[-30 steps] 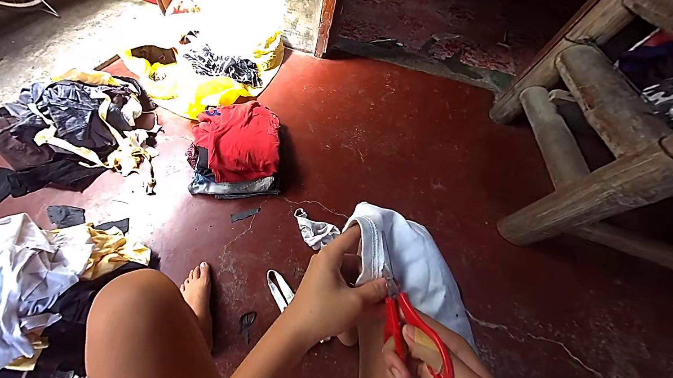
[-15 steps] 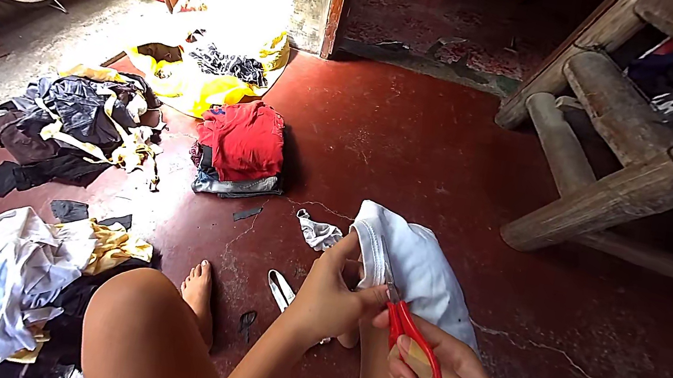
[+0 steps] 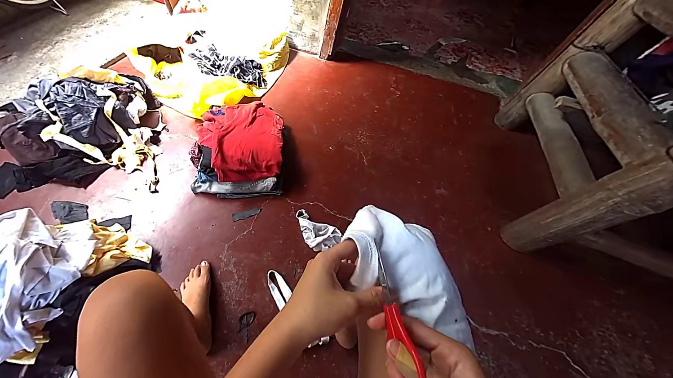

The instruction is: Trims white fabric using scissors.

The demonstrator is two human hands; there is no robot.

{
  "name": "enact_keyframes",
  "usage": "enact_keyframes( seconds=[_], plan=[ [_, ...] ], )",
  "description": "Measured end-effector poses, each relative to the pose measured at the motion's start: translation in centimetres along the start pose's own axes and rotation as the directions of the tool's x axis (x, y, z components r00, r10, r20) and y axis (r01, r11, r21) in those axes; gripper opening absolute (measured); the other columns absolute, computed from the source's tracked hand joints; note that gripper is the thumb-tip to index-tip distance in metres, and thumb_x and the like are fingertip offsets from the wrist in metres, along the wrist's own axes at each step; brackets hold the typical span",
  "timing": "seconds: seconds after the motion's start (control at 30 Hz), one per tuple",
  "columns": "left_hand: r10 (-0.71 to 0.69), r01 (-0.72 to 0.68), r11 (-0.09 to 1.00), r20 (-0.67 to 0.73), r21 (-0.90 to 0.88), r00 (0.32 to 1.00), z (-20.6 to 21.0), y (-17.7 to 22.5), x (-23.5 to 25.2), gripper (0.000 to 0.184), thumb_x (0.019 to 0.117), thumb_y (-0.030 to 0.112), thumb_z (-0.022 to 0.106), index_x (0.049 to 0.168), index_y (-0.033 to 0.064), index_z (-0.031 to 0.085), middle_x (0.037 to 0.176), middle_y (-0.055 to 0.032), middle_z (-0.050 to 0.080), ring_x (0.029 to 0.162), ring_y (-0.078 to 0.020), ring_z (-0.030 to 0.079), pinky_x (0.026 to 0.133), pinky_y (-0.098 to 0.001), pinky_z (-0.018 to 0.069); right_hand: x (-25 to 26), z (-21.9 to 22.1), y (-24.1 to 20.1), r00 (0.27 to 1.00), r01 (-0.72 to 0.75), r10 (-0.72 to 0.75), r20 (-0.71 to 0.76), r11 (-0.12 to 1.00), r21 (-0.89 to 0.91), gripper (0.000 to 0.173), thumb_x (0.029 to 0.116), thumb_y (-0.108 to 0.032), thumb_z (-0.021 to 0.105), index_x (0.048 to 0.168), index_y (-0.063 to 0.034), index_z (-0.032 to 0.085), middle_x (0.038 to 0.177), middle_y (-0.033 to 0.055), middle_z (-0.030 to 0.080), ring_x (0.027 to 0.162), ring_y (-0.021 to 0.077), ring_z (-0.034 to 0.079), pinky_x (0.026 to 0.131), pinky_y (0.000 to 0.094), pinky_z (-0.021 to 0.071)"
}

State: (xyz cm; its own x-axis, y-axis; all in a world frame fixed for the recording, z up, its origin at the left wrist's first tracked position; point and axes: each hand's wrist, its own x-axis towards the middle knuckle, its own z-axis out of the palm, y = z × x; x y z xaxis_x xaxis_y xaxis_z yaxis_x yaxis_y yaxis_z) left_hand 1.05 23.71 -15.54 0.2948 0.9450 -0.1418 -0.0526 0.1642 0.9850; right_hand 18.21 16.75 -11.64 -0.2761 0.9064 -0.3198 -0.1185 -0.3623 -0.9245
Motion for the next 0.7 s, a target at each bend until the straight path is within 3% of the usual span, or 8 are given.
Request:
enact_keyframes(
  seconds=[0.17, 0.27, 0.5, 0.7],
  plan=[
    [0.045, -0.027, 0.99, -0.13, 0.14, 0.991, -0.2, 1.0, -0.5, 0.028, 0.0826, 0.011, 0.084, 0.107, 0.0053, 0.07, 0.094, -0.0048, 0.073, 0.083, -0.0115, 0.072, 0.075, -0.0301, 0.0617, 0.0, 0.4, -0.1, 1.0, 0.015, -0.016, -0.016, 0.999, -0.039, 0.022, 0.0971, -0.004, 0.054, 0.117, -0.0084, 0.064, 0.069, -0.0106, 0.059, 0.052, 0.0027, 0.058, 0.046, 0.0207, 0.053],
    [0.124, -0.094, 0.981, -0.18, 0.171, 0.976, 0.1, 0.8, -0.6, 0.018, 0.084, 0.01, 0.084, 0.097, 0.0041, 0.073, 0.088, -0.0048, 0.074, 0.078, -0.0103, 0.072, 0.072, -0.0287, 0.062, 0.1, 0.5, -0.1, 1.0, 0.02, -0.021, -0.013, 0.998, -0.055, 0.022, 0.0969, -0.004, 0.055, 0.117, -0.0084, 0.063, 0.07, -0.0104, 0.06, 0.053, 0.0031, 0.059, 0.047, 0.0209, 0.0535],
    [0.425, -0.335, 0.883, -0.256, 0.329, 0.868, 0.7, -0.6, -0.4, 0.008, 0.09, 0.011, 0.076, 0.088, 0.0044, 0.072, 0.078, -0.0023, 0.07, 0.069, -0.0064, 0.069, 0.065, -0.0245, 0.0607, 0.2, 0.6, 0.0, 1.0, 0.021, -0.021, -0.002, 0.996, -0.081, 0.022, 0.0959, -0.004, 0.056, 0.117, -0.0083, 0.062, 0.071, -0.0102, 0.061, 0.053, 0.0029, 0.059, 0.046, 0.0205, 0.0535],
    [0.349, -0.299, 0.932, -0.285, 0.207, 0.893, 1.0, -0.5, -0.3, 0.011, 0.0914, 0.006, 0.07, 0.081, 0.0037, 0.074, 0.069, -0.0017, 0.069, 0.059, -0.004, 0.064, 0.057, -0.0213, 0.0554, 0.1, 0.2, 0.6, 0.996, 0.041, -0.041, 0.078, 0.999, 0.005, 0.025, 0.0949, -0.007, 0.057, 0.119, -0.0096, 0.062, 0.068, -0.0104, 0.065, 0.056, 0.0082, 0.067, 0.056, 0.0299, 0.0622]
  ],
)
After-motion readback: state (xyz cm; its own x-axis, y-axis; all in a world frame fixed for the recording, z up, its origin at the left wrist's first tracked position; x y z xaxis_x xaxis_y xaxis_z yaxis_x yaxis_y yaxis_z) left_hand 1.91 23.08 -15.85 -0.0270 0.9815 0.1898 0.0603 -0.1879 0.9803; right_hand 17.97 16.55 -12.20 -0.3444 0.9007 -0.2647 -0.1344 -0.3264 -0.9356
